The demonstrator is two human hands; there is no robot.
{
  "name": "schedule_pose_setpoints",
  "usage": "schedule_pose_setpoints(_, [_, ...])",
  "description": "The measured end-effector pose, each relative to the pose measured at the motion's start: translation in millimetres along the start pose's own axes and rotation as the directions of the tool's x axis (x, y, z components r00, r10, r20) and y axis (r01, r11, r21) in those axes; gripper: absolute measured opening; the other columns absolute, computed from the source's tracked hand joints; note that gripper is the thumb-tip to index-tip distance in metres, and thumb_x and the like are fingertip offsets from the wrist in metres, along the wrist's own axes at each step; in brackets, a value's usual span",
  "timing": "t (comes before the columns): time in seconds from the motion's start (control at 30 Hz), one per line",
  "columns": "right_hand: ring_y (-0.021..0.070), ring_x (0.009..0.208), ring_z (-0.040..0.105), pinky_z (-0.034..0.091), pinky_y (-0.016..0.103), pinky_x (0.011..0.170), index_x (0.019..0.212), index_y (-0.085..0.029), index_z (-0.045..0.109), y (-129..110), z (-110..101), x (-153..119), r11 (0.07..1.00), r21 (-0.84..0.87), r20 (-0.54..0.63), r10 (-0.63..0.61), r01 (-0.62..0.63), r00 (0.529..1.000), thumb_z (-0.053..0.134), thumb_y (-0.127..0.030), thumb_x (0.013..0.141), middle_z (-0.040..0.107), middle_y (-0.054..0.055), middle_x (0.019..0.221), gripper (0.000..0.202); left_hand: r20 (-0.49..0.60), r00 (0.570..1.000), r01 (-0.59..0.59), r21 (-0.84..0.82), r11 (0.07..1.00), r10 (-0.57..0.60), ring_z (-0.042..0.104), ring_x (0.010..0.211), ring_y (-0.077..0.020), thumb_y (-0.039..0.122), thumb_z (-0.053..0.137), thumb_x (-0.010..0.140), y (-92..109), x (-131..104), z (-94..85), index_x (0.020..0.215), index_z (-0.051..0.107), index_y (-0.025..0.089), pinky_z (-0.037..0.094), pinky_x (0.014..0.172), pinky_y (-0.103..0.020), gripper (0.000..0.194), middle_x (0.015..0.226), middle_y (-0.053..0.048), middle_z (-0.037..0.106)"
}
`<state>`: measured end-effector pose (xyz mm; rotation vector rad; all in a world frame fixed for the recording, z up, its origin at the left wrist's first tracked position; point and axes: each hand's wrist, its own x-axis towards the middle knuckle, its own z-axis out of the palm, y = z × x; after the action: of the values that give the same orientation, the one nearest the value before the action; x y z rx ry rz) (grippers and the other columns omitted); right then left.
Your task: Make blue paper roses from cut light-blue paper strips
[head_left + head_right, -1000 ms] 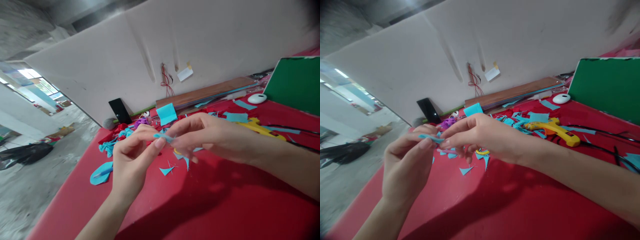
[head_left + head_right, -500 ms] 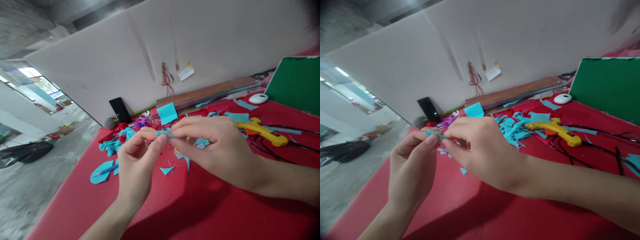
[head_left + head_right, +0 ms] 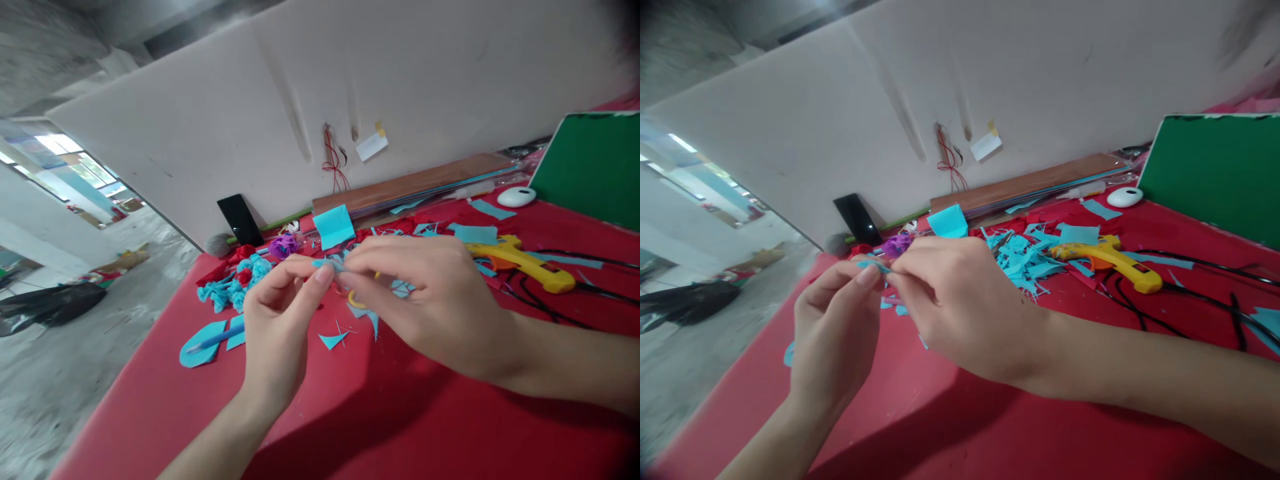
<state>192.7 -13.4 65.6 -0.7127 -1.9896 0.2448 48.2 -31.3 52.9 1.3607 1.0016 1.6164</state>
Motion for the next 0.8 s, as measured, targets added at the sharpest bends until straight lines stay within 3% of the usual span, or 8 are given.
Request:
schedule_pose_setpoints(0.23, [0.0048, 0.048, 0.047, 0.037, 0.016, 0.044, 0.054, -0.015, 0.055, -9.8, -10.1, 6.3, 0.905, 0.298, 0.171, 0.262, -0.304, 0.95, 0.056, -0.014, 0.077, 0.051, -0.006, 0.05, 0.023, -0.081, 0.997, -0.023, -0.157, 0.987, 0.011, 0.047, 0.067, -0.0089, 0.023, 0.06, 0.075, 6.6, 8.8, -3.2, 0.065, 0.062, 0.018, 0.044, 0.064, -0.021, 0.011, 0.066, 0.003, 0.052])
schedule_pose_setpoints(0.33, [0.005, 0.045, 0.047, 0.038, 0.016, 0.042, 0.05, -0.015, 0.052, -12.2, -13.1, 8.1, 0.831, 0.388, 0.248, 0.323, -0.399, 0.913, 0.056, -0.015, 0.077, 0.05, -0.005, 0.047, 0.027, -0.05, 0.999, -0.02, -0.094, 0.995, 0.015, 0.049, 0.069, -0.011, 0.028, 0.062, 0.073, 8.3, 10.7, -5.3, 0.07, 0.066, 0.019, 0.044, 0.064, -0.023, 0.01, 0.071, 0.001, 0.057])
schedule_pose_setpoints(0.5, [0.0054, 0.044, 0.048, 0.04, 0.014, 0.041, 0.054, -0.015, 0.055, -14.4, -15.1, 9.4, 0.752, 0.463, 0.32, 0.352, -0.469, 0.88, 0.055, -0.015, 0.079, 0.052, -0.003, 0.045, 0.025, 0.123, 0.988, -0.09, 0.005, 0.996, 0.089, 0.05, 0.07, -0.0114, 0.029, 0.067, 0.071, 4.9, 6.0, -8.6, 0.068, 0.069, 0.023, 0.042, 0.065, -0.024, 0.006, 0.07, 0.002, 0.059])
schedule_pose_setpoints(0.63, [0.0056, 0.046, 0.05, 0.043, 0.015, 0.047, 0.053, -0.015, 0.055, -13.8, -16.3, 10.2, 0.684, 0.515, 0.389, 0.352, -0.517, 0.852, 0.054, -0.016, 0.08, 0.052, -0.003, 0.047, 0.027, 0.117, 0.985, -0.128, 0.012, 0.992, 0.126, 0.049, 0.069, -0.0103, 0.025, 0.068, 0.071, 3.1, 4.3, -9.0, 0.068, 0.07, 0.025, 0.042, 0.066, -0.024, 0.003, 0.071, 0.003, 0.057])
schedule_pose_setpoints(0.8, [0.008, 0.052, 0.055, 0.046, 0.019, 0.056, 0.056, -0.015, 0.056, -9.0, -16.8, 10.5, 0.57, 0.58, 0.503, 0.312, -0.582, 0.806, 0.052, -0.02, 0.082, 0.056, -0.002, 0.05, 0.027, 0.113, 0.992, -0.056, -0.062, 0.997, 0.063, 0.049, 0.065, -0.0089, 0.023, 0.068, 0.07, 7.1, 3.2, -3.9, 0.064, 0.069, 0.021, 0.044, 0.061, -0.022, 0.007, 0.069, 0.002, 0.054])
